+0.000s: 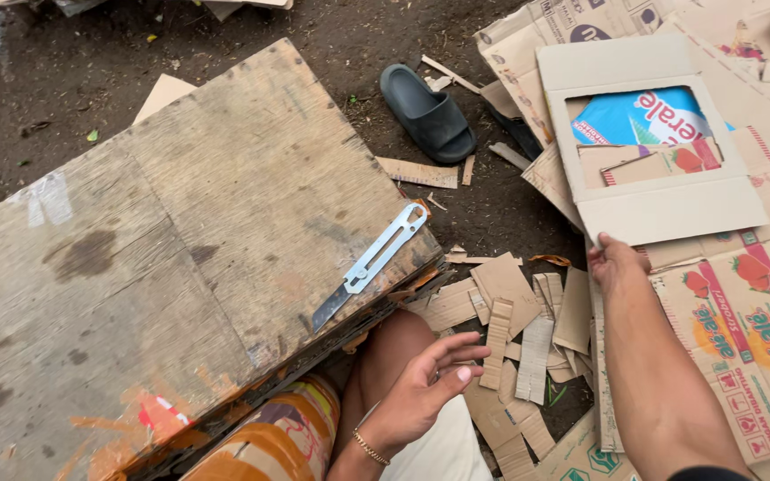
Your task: The person tapes a cardboard-wrapped package, then cuts a larger cardboard sheet into smaller pieces using a utility knife. They place the cut pieces into the package and seal it with tape.
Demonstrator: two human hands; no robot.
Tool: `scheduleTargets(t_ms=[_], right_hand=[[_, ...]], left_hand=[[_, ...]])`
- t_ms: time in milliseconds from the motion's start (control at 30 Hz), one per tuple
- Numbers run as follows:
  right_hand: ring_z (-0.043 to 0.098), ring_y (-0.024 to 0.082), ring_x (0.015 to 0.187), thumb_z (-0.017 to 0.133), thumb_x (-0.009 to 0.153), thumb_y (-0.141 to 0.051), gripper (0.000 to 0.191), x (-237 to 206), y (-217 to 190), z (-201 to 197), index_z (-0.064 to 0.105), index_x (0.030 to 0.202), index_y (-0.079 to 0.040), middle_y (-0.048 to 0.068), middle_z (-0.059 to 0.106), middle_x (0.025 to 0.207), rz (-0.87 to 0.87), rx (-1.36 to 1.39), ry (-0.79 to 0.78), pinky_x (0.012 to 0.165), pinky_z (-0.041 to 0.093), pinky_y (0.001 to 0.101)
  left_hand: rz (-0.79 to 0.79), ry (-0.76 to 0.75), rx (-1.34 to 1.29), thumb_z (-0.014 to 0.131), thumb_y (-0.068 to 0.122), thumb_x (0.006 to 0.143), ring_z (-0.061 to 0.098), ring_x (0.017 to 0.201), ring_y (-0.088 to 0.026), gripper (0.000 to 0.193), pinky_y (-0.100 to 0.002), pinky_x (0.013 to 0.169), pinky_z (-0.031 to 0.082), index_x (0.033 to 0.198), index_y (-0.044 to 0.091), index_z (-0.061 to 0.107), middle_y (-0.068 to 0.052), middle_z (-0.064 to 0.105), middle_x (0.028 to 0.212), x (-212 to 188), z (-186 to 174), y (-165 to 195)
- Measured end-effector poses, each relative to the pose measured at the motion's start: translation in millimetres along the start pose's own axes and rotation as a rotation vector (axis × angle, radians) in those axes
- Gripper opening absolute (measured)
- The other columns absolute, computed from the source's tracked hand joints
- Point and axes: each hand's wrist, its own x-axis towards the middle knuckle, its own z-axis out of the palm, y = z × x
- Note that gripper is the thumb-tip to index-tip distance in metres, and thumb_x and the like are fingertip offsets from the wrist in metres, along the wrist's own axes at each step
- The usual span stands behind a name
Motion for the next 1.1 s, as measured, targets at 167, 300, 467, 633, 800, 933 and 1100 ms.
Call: scheduleTargets(t_ms=[167, 300, 467, 633, 800, 933, 1100], right_hand=[[0.062, 0.022, 0.083, 0.071, 0.096, -0.008, 0.020, -71.6, -30.5, -3.9, 0.057, 0.110, -0.009, 0.011, 0.066, 0.093, 0.248, 0.471, -0.652, 0.069, 0.050, 0.0326], [0.062, 0.019, 0.087, 0.067, 0.102, -0.011, 0.017, -206.4, -39.6, -31.0, 0.061, 0.117, -0.012, 0.003, 0.069, 0.099, 0.082, 0.353, -1.054, 0.074, 0.049, 0.0330], [0.066, 0.017, 0.097, 0.067, 0.095, -0.008, 0.032, -369.2, -27.6, -53.3, 0.065, 0.127, -0.015, 0.000, 0.071, 0.111, -0.104, 0.183, -1.316, 0.075, 0.051, 0.0361], [0.067, 0.020, 0.100, 0.071, 0.100, -0.005, 0.027, -472.4, -2.5, -47.0, 0.064, 0.126, -0.007, 0.006, 0.070, 0.115, 0.011, 0.258, -1.661, 0.083, 0.054, 0.0384], [0.066, 0.026, 0.096, 0.069, 0.105, -0.008, 0.026, -537.9, 32.0, -2.1, 0.063, 0.127, 0.004, 0.016, 0.067, 0.112, -0.077, -0.061, -1.785, 0.078, 0.053, 0.0439], [0.055, 0.031, 0.120, 0.070, 0.087, -0.020, 0.063, -518.8, 32.7, 36.3, 0.045, 0.144, -0.016, 0.011, 0.056, 0.139, -1.208, -1.018, -1.660, 0.098, 0.050, 0.0487], [0.024, 0.030, 0.148, 0.060, 0.098, -0.026, 0.061, -440.0, 31.1, 48.4, 0.037, 0.155, -0.024, 0.003, 0.028, 0.165, -1.788, -1.687, -1.183, 0.117, 0.023, 0.0540]], left_hand=[[0.133, -0.033, 0.035, 0.062, 0.024, 0.102, 0.061, 0.123, -0.019, 0.056, -0.035, 0.106, 0.050, 0.152, 0.004, 0.045, -0.012, 0.061, 0.143, 1.5, 20.2, 1.7], [0.461, -0.003, 0.509, 0.067, 0.019, 0.100, 0.066, 0.114, -0.023, 0.052, -0.036, 0.096, 0.055, 0.148, 0.002, 0.053, -0.015, 0.064, 0.134, -44.3, 64.0, 19.5], [0.930, 0.538, 0.738, 0.080, 0.028, 0.098, 0.072, 0.114, -0.023, 0.056, -0.037, 0.105, 0.058, 0.143, 0.005, 0.057, -0.011, 0.069, 0.128, -143.4, 129.4, 79.3], [0.878, 0.948, 0.809, 0.082, 0.037, 0.082, 0.056, 0.136, -0.030, 0.097, -0.041, 0.106, 0.045, 0.152, -0.008, 0.033, -0.024, 0.055, 0.149, -218.1, 98.1, 172.0], [0.774, 0.817, 0.414, 0.067, 0.016, 0.096, 0.070, 0.092, -0.017, 0.033, -0.032, 0.080, 0.058, 0.120, -0.007, 0.062, -0.018, 0.077, 0.108, -223.3, 52.7, 242.7], [0.729, 1.071, 0.607, 0.060, 0.007, 0.095, 0.069, 0.074, -0.013, 0.018, -0.028, 0.064, 0.061, 0.112, 0.004, 0.065, -0.007, 0.074, 0.094, -228.5, 20.0, 289.0], [0.984, 1.109, 0.876, 0.062, 0.007, 0.097, 0.072, 0.081, -0.020, 0.022, -0.035, 0.077, 0.057, 0.118, 0.004, 0.069, -0.013, 0.078, 0.097, -224.9, -19.5, 334.3]])
